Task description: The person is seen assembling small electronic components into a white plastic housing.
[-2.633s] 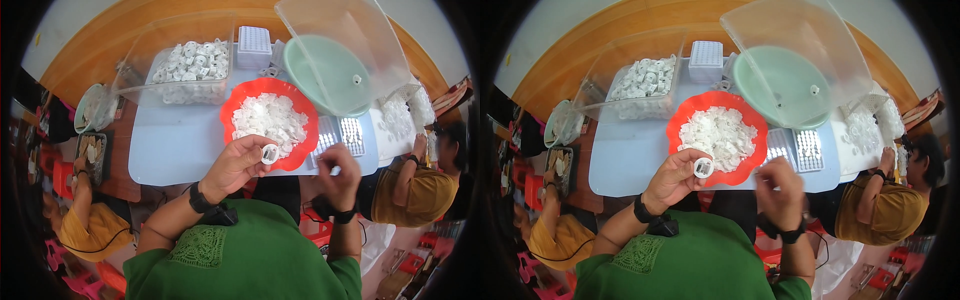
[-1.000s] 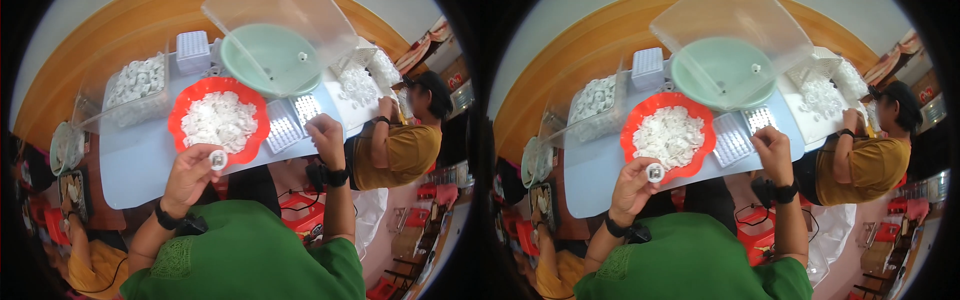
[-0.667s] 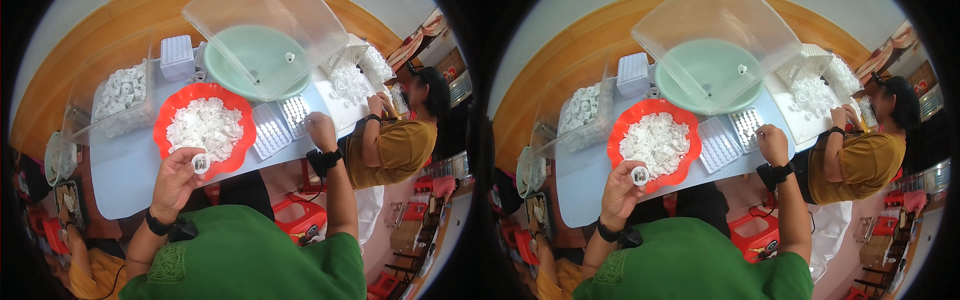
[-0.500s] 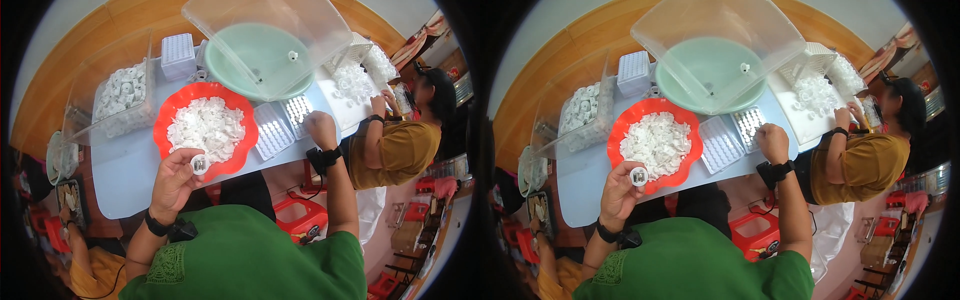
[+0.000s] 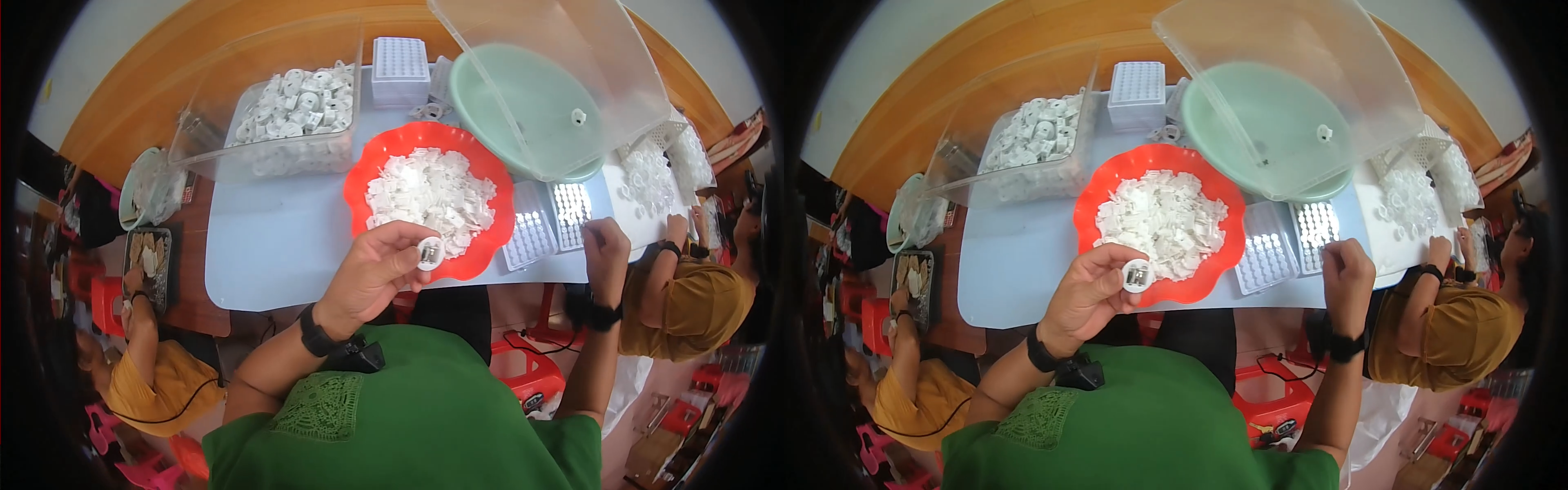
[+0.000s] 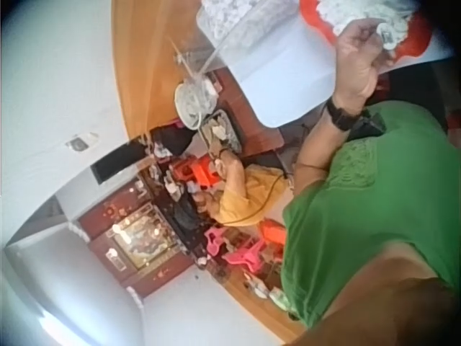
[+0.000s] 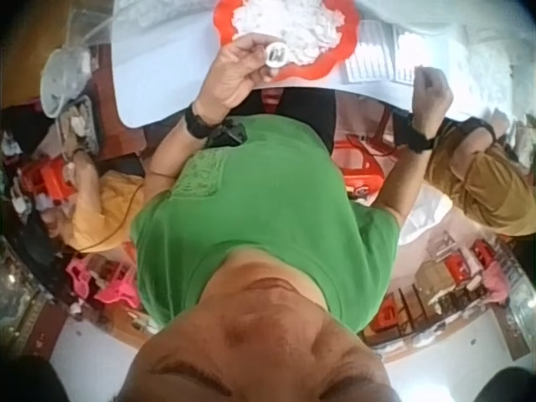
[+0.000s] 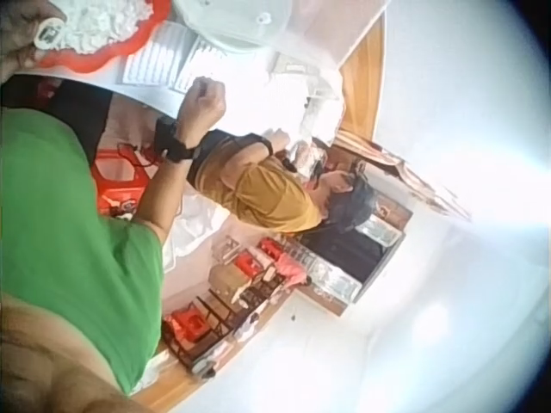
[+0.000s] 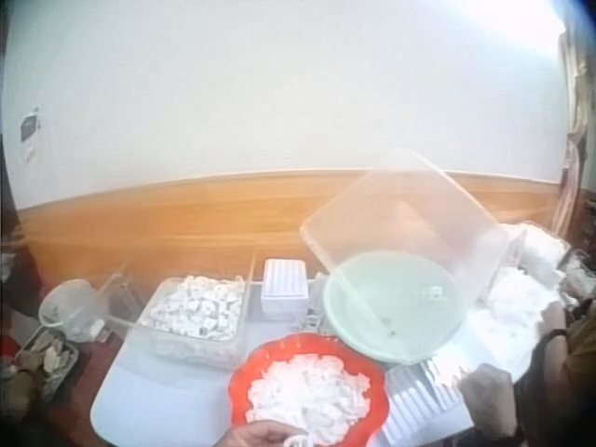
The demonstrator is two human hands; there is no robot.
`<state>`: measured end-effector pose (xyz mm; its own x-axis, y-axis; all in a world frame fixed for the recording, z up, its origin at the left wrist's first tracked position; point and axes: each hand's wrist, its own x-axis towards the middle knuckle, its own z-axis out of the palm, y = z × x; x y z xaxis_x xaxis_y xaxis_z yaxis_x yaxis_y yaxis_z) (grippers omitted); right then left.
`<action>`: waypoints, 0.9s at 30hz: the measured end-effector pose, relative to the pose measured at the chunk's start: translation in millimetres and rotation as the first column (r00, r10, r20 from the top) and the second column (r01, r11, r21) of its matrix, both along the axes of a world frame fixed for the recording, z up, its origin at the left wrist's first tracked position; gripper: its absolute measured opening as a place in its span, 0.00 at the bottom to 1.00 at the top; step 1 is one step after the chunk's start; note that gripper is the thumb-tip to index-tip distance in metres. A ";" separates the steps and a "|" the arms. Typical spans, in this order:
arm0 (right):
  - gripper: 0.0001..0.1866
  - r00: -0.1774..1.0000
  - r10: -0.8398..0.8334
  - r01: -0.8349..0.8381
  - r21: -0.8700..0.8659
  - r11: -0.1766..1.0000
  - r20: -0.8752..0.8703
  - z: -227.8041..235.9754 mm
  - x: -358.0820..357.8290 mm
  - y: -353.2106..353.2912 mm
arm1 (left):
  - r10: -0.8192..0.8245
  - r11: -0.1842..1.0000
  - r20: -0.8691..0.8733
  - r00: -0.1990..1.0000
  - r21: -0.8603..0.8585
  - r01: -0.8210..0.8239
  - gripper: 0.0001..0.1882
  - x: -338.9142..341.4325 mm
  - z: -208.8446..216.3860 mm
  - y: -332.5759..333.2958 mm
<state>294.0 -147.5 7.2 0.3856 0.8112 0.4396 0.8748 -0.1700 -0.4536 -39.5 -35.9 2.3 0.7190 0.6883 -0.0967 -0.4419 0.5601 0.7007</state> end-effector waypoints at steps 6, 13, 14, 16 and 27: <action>0.09 0.886 0.458 -0.420 0.294 0.859 -0.072 49.8 -131.3 14.3 | -0.033 0.999 0.006 0.999 0.025 0.032 0.16 -3.0 1.7 -3.5; 0.12 0.824 0.547 -0.559 0.368 0.743 0.146 36.3 -175.7 32.2 | -0.022 0.996 0.012 1.000 0.091 0.021 0.17 -9.4 7.6 -13.0; 0.12 0.817 0.545 -0.574 0.360 0.736 0.189 36.0 -178.1 32.8 | -0.012 0.994 -0.001 1.000 0.109 0.012 0.17 -10.9 8.1 -14.4; 0.12 0.812 0.543 -0.582 0.350 0.734 0.213 34.7 -181.2 31.4 | -0.003 0.993 0.003 1.000 0.119 0.003 0.17 -13.2 6.9 -16.4; 0.12 0.770 0.506 -0.616 0.244 0.749 0.389 38.3 -188.9 20.3 | 0.037 0.971 -0.014 0.999 0.235 -0.032 0.11 -15.7 8.2 -27.3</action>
<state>105.1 -127.1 45.4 -0.2764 0.6150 0.7385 0.8541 0.5095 -0.1046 -55.2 -63.2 10.6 0.6940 0.7176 0.0581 -0.4443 0.3633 0.8189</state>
